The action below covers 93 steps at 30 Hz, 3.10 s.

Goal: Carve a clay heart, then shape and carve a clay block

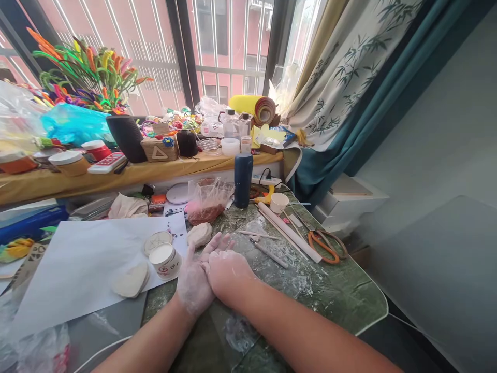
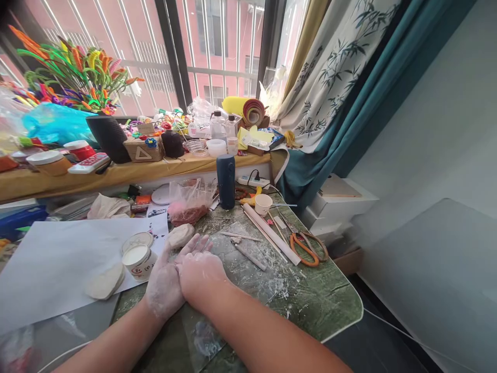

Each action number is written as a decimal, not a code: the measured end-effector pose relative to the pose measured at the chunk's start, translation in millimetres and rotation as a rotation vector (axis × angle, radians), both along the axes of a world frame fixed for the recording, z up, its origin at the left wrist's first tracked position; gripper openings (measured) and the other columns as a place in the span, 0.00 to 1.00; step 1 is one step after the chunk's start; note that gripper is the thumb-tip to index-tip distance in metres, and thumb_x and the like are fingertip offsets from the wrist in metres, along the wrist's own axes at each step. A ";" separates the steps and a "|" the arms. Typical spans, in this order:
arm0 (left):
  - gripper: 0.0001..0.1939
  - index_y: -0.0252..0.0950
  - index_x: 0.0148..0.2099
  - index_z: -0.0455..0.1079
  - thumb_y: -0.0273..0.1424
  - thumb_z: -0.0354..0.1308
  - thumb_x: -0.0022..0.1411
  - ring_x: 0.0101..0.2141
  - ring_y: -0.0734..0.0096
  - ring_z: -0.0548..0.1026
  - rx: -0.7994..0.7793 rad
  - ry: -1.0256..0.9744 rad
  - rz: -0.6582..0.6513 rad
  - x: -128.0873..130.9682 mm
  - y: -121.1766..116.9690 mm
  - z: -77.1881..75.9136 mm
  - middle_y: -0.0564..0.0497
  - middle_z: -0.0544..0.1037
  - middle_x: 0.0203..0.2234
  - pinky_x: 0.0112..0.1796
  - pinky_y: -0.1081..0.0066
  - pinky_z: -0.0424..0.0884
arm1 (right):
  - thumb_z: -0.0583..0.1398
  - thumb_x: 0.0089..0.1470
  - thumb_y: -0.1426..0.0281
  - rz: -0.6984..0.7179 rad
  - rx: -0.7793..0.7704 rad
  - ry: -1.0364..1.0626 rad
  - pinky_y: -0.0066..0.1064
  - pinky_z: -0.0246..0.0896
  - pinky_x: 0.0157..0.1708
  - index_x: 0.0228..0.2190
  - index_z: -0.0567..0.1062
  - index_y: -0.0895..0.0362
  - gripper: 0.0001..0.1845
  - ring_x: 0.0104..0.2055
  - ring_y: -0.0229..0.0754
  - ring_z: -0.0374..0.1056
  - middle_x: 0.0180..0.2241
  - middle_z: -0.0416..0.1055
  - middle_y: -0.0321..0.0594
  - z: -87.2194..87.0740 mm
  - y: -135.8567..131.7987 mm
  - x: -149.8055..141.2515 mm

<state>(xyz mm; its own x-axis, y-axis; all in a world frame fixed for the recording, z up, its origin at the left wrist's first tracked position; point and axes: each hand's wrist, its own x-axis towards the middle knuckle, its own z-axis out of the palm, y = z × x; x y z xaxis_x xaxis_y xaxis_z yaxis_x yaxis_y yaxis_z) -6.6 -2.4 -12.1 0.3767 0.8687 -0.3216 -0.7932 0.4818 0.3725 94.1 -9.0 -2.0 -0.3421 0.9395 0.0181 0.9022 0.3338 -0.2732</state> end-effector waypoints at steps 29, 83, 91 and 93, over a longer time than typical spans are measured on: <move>0.31 0.42 0.65 0.70 0.42 0.68 0.61 0.62 0.50 0.70 0.918 1.019 -0.111 5.3 -10.9 -9.5 0.43 0.74 0.62 0.65 0.52 0.62 | 0.51 0.65 0.48 -0.180 -0.368 1.573 0.31 0.50 0.21 0.23 0.57 0.50 0.25 0.20 0.38 0.48 0.20 0.52 0.30 -26.6 -14.4 65.2; 0.25 0.35 0.45 0.82 0.50 0.70 0.55 0.32 0.69 0.77 0.559 1.064 0.070 7.5 0.9 -6.0 0.48 0.83 0.32 0.33 0.73 0.74 | 0.63 0.58 0.52 -0.467 -0.116 1.483 0.42 0.69 0.47 0.39 0.80 0.55 0.19 0.40 0.47 0.74 0.36 0.79 0.43 -30.3 -21.1 80.6; 0.17 0.37 0.48 0.78 0.40 0.66 0.59 0.32 0.68 0.78 0.742 1.217 0.009 7.9 4.3 -19.9 0.49 0.83 0.32 0.35 0.71 0.74 | 0.59 0.62 0.63 -0.232 0.037 0.973 0.46 0.69 0.52 0.40 0.84 0.51 0.13 0.47 0.51 0.77 0.42 0.82 0.45 -21.2 -32.4 106.5; 0.13 0.38 0.44 0.77 0.40 0.65 0.60 0.30 0.69 0.77 0.845 1.327 -0.040 7.4 2.9 -20.7 0.52 0.81 0.30 0.33 0.71 0.73 | 0.60 0.62 0.65 -0.174 0.058 0.902 0.47 0.69 0.53 0.41 0.85 0.50 0.13 0.49 0.52 0.77 0.43 0.83 0.45 -18.1 -34.6 108.6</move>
<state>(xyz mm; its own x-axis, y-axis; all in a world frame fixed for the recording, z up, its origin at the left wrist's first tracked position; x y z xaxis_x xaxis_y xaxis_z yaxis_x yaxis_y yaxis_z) 0.8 0.5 -32.8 0.2578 0.9580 0.1259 0.3131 -0.2061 0.9271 202.7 -43.6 -20.1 -0.0295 0.9656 0.2585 0.3943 0.2489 -0.8846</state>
